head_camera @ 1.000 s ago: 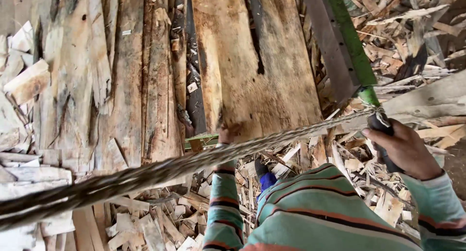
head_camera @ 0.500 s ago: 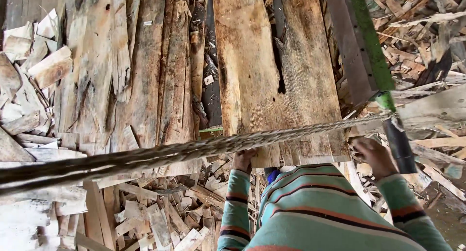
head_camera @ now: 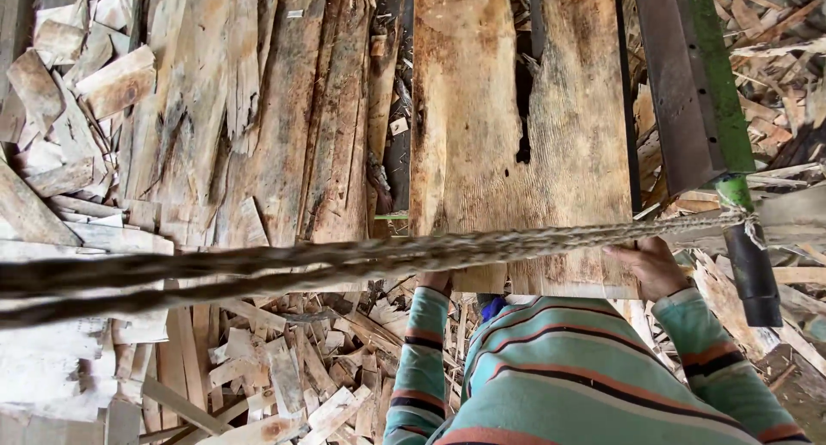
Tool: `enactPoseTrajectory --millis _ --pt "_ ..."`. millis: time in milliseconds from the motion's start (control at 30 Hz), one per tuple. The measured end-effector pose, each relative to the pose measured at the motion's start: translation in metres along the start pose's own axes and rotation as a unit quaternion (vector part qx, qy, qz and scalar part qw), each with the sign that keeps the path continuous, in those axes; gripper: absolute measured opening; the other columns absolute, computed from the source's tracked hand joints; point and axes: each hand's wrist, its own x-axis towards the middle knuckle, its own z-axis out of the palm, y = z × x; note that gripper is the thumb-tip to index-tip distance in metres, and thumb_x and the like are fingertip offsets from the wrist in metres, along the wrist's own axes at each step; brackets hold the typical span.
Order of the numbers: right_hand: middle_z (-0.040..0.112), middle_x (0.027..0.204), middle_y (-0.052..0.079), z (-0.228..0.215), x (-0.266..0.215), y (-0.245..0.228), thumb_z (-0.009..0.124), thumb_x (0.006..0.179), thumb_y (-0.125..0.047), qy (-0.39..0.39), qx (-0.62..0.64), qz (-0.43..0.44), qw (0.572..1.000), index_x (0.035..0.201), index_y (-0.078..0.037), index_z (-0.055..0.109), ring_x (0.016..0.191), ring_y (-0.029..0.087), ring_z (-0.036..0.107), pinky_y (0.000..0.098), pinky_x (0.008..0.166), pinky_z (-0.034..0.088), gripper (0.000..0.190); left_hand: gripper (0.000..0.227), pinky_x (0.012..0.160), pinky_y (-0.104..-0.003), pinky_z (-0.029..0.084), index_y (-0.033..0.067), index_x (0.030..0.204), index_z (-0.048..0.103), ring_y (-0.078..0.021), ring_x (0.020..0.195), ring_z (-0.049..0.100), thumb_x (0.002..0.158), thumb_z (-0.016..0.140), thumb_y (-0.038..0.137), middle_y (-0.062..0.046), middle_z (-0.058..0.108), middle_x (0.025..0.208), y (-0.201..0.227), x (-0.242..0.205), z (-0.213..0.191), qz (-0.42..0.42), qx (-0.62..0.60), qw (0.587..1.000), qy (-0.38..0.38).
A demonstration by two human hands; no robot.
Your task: Cutting large pieces of wood veneer or bark using a manual guillotine wood cutter.
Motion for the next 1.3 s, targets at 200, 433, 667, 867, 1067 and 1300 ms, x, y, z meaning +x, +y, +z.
enactPoseTrajectory --millis 200,433,667,867,1067,1300 --pt "0.061 0.129 0.017 0.349 0.039 -0.137 0.075 0.085 -0.009 0.12 -0.359 0.022 0.925 0.152 0.003 0.038 0.112 0.022 0.063 0.0374 0.097 0.054 0.078 0.044 0.084 -0.05 0.05 0.0032 0.142 0.051 -0.0335 0.104 0.057 0.119 0.057 0.041 -0.018 0.061 0.126 -0.014 0.03 0.011 0.05 -0.211 0.976 0.005" --pt "0.054 0.148 0.014 0.436 0.061 -0.176 0.066 0.099 -0.024 0.045 -0.408 -0.135 0.902 0.159 0.006 0.035 0.118 0.017 0.059 0.0331 0.098 0.052 0.074 0.038 0.098 -0.038 0.056 0.0133 0.138 0.058 -0.0208 0.111 0.064 0.105 0.062 0.032 -0.004 0.067 0.126 0.038 0.013 0.132 -0.027 -0.125 0.983 0.132" --pt "0.07 0.11 0.014 0.649 0.055 -0.259 0.073 0.091 -0.026 -0.022 -0.508 -0.209 0.835 0.142 0.003 0.055 0.096 0.014 0.064 0.0302 0.079 0.056 0.061 0.028 0.084 -0.042 0.055 0.0132 0.126 0.067 -0.0268 0.097 0.064 0.106 0.065 0.033 -0.006 0.073 0.108 0.054 0.005 0.195 -0.151 -0.219 0.962 0.06" --pt "0.073 0.079 0.005 0.716 0.104 -0.215 0.056 0.097 -0.052 -0.138 -0.575 -0.17 0.788 0.137 -0.003 0.055 0.052 0.015 0.067 0.0301 0.045 0.06 0.063 0.038 0.088 -0.047 0.052 0.0111 0.124 0.067 -0.0302 0.099 0.066 0.102 0.058 0.041 -0.01 0.073 0.109 0.107 -0.012 0.189 -0.145 -0.255 0.949 0.12" --pt "0.069 0.097 0.017 0.744 0.082 -0.218 0.063 0.101 -0.049 -0.206 -0.666 0.085 0.712 0.149 -0.01 0.051 0.086 0.027 0.069 0.0376 0.082 0.059 0.063 0.049 0.093 -0.052 0.05 0.009 0.121 0.067 -0.0334 0.101 0.068 0.097 0.05 0.049 -0.015 0.074 0.111 0.156 -0.045 0.192 -0.133 -0.317 0.917 0.201" --pt "0.065 0.135 0.02 0.39 0.067 -0.061 0.06 0.092 -0.005 -0.045 -0.618 -0.102 0.778 0.148 0.005 0.049 0.12 0.028 0.067 0.0355 0.101 0.055 0.058 0.061 0.097 -0.057 0.048 0.0069 0.119 0.066 -0.0366 0.104 0.07 0.093 0.042 0.057 -0.019 0.075 0.112 0.176 -0.076 0.165 -0.121 -0.37 0.872 0.298"
